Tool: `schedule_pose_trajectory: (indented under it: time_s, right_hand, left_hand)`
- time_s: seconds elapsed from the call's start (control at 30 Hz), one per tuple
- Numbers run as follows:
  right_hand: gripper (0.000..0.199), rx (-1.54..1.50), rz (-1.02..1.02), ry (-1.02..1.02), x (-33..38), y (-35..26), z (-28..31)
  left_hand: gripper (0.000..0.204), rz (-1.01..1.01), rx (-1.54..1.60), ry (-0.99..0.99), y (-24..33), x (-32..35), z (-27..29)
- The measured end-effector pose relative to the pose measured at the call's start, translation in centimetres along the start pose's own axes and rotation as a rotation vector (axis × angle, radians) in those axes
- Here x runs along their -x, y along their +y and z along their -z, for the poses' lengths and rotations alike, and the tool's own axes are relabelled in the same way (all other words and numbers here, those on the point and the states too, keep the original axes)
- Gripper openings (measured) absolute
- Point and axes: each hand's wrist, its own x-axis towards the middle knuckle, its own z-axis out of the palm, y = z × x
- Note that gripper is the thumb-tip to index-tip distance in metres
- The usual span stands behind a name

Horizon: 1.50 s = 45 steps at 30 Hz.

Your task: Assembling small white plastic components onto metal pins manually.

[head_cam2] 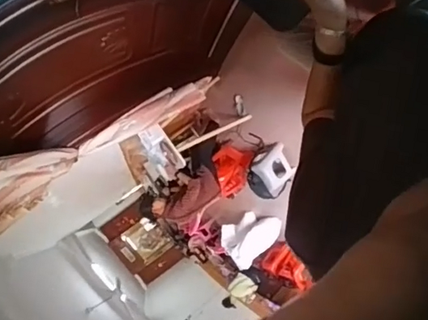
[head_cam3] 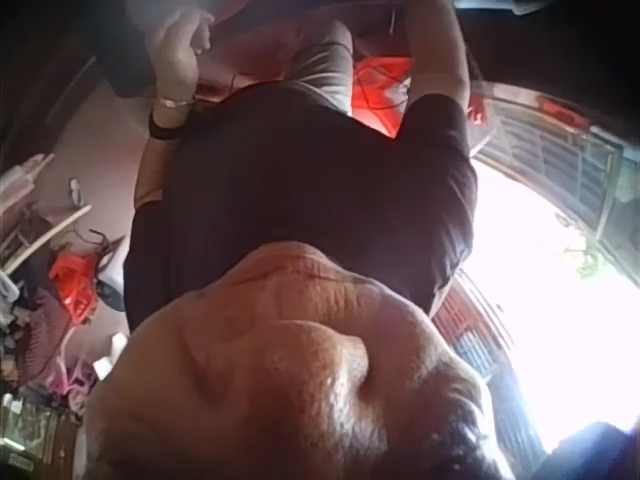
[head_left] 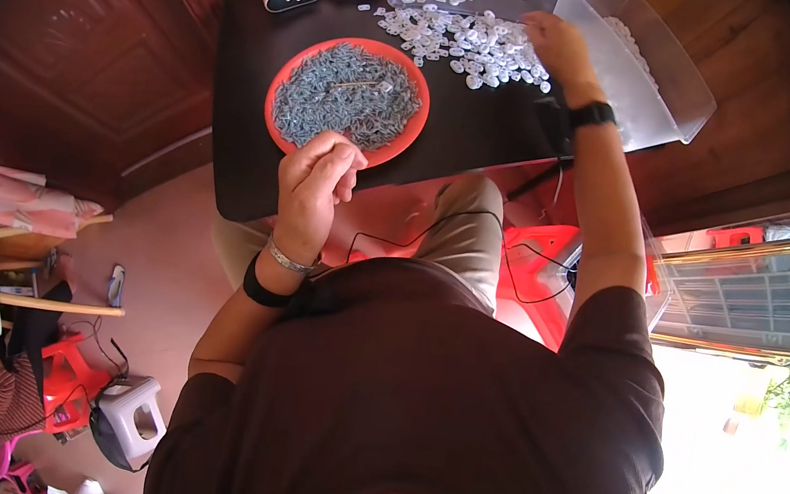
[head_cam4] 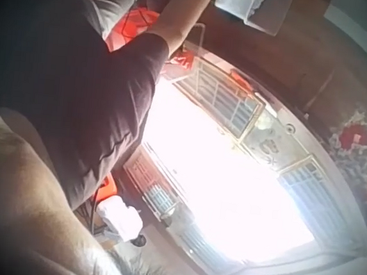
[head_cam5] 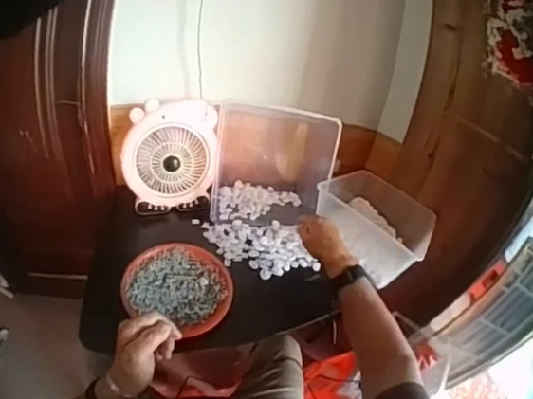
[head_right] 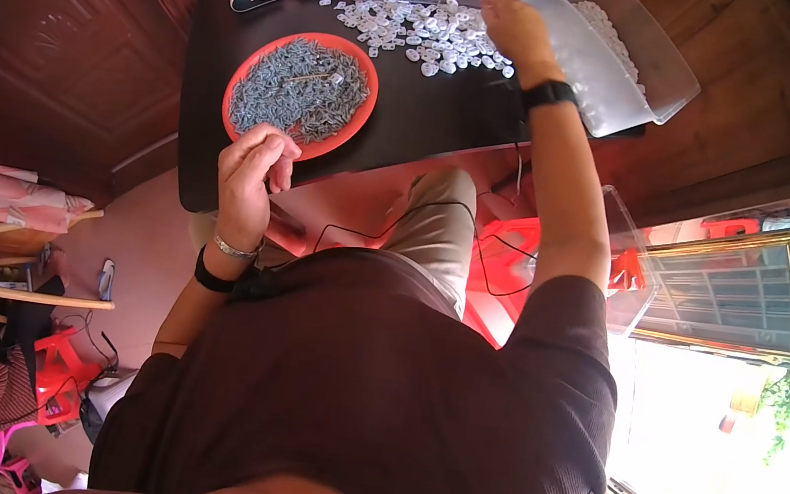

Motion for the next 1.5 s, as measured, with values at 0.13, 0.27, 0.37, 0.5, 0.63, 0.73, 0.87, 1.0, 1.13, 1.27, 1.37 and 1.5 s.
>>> schedule_pose_trajectory:
  time_s: [0.13,0.27,0.37,0.5,0.63,0.73,0.87,1.0,1.13,1.27,1.37,1.5]
  right_hand:
    - [0.033,0.204,0.062,-0.127,-1.1,4.6,-4.6]
    - [0.034,0.142,0.080,-0.238,-0.4,3.1,-5.7]
    - [0.028,0.059,0.130,-0.176,0.6,1.2,-5.3]
    - [0.023,-0.017,0.133,-0.114,1.3,-1.6,-3.4]
    - [0.024,-0.037,0.057,-0.103,1.0,-1.6,-2.9]
    - [0.026,-0.060,0.068,-0.098,0.4,-1.5,-3.0]
    - [0.028,-0.048,0.086,-0.119,0.3,-1.6,-1.8]
    - [0.027,-0.067,0.106,-0.166,0.4,-2.2,1.9]
    - [0.025,-0.069,0.080,-0.290,3.8,-1.8,4.0]
    - [0.025,-0.087,0.006,-0.333,6.8,-2.9,2.7]
    - [0.017,0.149,0.034,-0.263,7.5,-4.1,1.6]
    - [0.017,0.177,0.126,-0.200,7.4,-2.8,0.0]
  left_hand:
    - [0.023,-0.017,-0.026,-0.019,0.0,0.5,-0.3]
    - [0.023,-0.010,-0.012,0.011,-0.2,1.1,0.2]
    - [0.023,0.026,-0.030,0.031,-0.4,1.4,0.4]
    - [0.024,0.034,-0.032,0.009,-0.3,1.3,0.2]
    - [0.024,0.016,-0.029,-0.017,0.0,1.2,0.4]
    - [0.025,0.007,-0.026,0.005,-0.1,1.3,0.7]
    - [0.025,0.023,-0.023,0.000,0.3,1.1,0.9]
    - [0.024,-0.016,-0.010,0.026,0.4,1.0,2.1]
    - [0.025,0.021,0.003,0.089,-0.5,1.0,3.7]
    - [0.027,0.064,0.039,0.120,-1.3,1.0,4.4]
    - [0.027,0.084,0.037,0.104,-1.2,0.9,4.1]
    - [0.026,0.092,0.023,0.080,-0.8,0.6,3.7]
